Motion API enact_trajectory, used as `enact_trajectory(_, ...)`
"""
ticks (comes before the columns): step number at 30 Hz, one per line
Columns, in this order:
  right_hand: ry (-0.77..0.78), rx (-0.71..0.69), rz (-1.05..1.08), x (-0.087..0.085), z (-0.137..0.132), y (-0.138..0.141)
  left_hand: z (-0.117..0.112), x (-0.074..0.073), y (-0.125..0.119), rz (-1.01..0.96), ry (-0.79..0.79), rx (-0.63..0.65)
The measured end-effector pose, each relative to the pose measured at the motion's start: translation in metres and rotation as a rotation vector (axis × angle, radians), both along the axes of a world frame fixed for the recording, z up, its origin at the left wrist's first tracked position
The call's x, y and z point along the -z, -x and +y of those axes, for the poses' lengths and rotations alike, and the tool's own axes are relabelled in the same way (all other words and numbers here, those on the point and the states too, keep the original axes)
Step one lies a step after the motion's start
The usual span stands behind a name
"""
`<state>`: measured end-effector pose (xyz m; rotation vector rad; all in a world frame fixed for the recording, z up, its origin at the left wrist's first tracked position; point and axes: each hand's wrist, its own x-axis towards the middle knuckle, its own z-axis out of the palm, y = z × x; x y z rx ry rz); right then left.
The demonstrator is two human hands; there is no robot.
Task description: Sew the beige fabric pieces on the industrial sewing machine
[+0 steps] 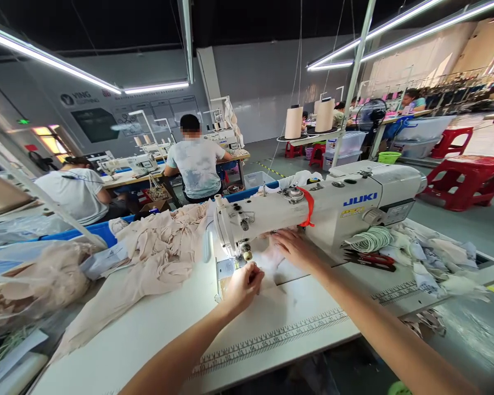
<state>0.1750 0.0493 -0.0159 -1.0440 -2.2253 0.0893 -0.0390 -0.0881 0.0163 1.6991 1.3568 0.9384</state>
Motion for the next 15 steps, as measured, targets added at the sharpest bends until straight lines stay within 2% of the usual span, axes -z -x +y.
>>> enact_trajectory(5,-0.076,0.007,-0.077,0.024,-0.005,0.006,-0.024,0.001,0.053,0.084,0.083,-0.152)
enact_trajectory(8,-0.175,0.087,-0.118,0.043,-0.002,0.0,-0.039,-0.001,0.083,0.333,0.066,-0.329)
enact_trajectory(10,-0.203,0.089,-0.122,0.051,0.0,-0.002,-0.046,-0.001,0.098,0.523,0.036,-0.437)
enact_trajectory(12,-0.223,0.085,-0.122,0.052,-0.001,-0.003,-0.051,0.001,0.109,0.647,-0.001,-0.486)
enact_trajectory(15,-0.263,0.077,-0.1,0.043,-0.008,-0.001,-0.058,0.003,0.128,0.689,-0.101,-0.45)
